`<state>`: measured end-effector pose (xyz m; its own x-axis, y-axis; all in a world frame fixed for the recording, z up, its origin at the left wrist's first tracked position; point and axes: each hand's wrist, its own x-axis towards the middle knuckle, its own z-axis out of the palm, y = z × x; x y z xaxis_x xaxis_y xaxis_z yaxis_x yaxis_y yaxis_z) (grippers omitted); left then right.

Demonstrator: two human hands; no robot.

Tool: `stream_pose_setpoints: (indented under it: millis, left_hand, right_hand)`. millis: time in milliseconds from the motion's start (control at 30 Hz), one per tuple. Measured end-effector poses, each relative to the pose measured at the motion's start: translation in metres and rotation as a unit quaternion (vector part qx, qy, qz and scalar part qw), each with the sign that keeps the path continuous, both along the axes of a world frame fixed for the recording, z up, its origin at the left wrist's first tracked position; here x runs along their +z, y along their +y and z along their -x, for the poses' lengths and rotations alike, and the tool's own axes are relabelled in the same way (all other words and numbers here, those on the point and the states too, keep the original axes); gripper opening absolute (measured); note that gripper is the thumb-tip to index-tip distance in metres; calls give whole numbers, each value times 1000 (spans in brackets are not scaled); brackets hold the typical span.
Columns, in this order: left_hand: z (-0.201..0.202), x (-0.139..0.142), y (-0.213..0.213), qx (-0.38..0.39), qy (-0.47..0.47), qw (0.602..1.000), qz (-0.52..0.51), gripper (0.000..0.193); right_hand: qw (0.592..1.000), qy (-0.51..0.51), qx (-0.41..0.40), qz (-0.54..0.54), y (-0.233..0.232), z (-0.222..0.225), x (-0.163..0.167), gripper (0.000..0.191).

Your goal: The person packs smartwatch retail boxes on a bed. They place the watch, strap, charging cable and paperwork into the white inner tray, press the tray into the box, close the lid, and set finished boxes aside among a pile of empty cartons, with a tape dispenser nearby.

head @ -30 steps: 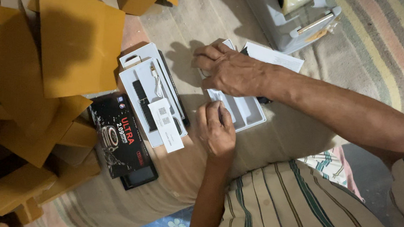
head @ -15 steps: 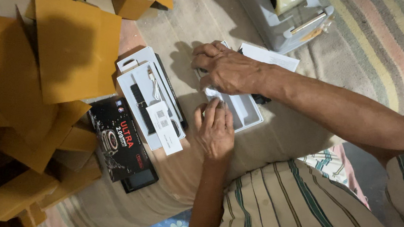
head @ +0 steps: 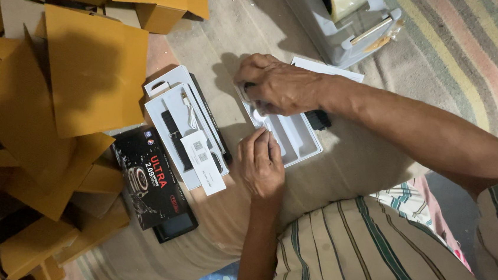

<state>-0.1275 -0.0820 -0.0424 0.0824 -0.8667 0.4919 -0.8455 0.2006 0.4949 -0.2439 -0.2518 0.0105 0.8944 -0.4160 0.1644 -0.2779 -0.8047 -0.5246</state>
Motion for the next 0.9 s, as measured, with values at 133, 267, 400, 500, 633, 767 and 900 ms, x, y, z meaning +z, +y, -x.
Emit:
stream_pose_setpoints:
  millis: [133, 267, 400, 500, 633, 767, 900]
  left_hand:
    - [-1, -2, -1, 1, -2, 1000, -5, 12]
    - [-2, -2, -2, -4, -6, 1000, -2, 12]
    - [-2, 1, -1, 1, -3, 1000, -17, 12]
    - [-4, 3, 1, -1, -4, 1000, -27, 12]
    - [-8, 4, 2, -20, -18, 999, -40, 14]
    - [-8, 2, 0, -5, -13, 1000, -17, 10]
    - [-6, 4, 0, 28, 25, 999, -21, 11]
  right_hand:
    - [999, 3, -20, -38, 2, -3, 1, 26]
    - [998, 33, -19, -57, 0, -4, 3, 30]
    - [992, 90, -15, -83, -5, -7, 7, 25]
    - [994, 73, -12, -82, -6, -11, 11, 26]
    - [985, 147, -32, -84, -4, -21, 14, 24]
    - [983, 162, -36, -80, -3, -26, 13, 27]
    - [989, 117, -53, -69, -2, -21, 6, 23]
